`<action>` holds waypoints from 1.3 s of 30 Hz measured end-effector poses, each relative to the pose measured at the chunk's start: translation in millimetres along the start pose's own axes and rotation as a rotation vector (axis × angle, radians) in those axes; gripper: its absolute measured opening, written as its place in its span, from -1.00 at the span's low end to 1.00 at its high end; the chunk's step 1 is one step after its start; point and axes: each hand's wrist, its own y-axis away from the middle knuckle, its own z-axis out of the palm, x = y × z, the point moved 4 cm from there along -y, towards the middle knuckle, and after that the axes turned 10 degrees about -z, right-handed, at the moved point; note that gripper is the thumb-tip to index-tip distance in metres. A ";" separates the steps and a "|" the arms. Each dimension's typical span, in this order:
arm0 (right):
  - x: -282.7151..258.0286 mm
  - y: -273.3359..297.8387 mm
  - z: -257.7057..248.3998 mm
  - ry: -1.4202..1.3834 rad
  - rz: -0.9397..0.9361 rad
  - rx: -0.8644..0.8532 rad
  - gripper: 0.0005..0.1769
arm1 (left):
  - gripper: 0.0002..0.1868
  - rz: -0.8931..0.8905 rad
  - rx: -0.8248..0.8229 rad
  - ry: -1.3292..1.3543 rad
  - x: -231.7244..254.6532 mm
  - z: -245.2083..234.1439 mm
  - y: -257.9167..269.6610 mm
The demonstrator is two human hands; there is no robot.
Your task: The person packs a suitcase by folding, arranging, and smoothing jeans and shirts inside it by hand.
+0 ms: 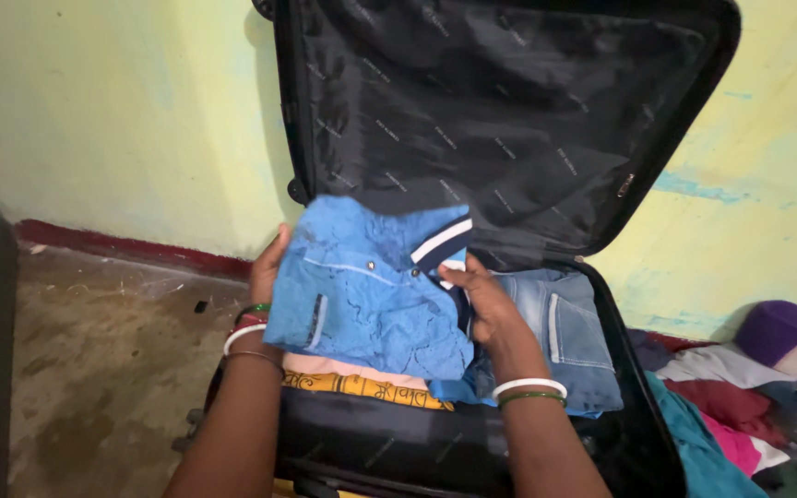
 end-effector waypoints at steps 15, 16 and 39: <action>75.4 -48.8 -37.4 0.460 -0.252 0.279 -0.31 | -0.42 0.257 0.695 -1.264 -1.5 -52.1 -11.6; 73.5 -48.4 -34.2 0.361 -0.319 0.259 -0.24 | -0.43 0.317 0.677 -1.258 2.8 -40.2 -8.1; 55.0 -30.6 21.5 1.677 -0.364 -0.158 -0.07 | -0.12 -0.463 0.719 -2.098 -59.1 16.6 -21.6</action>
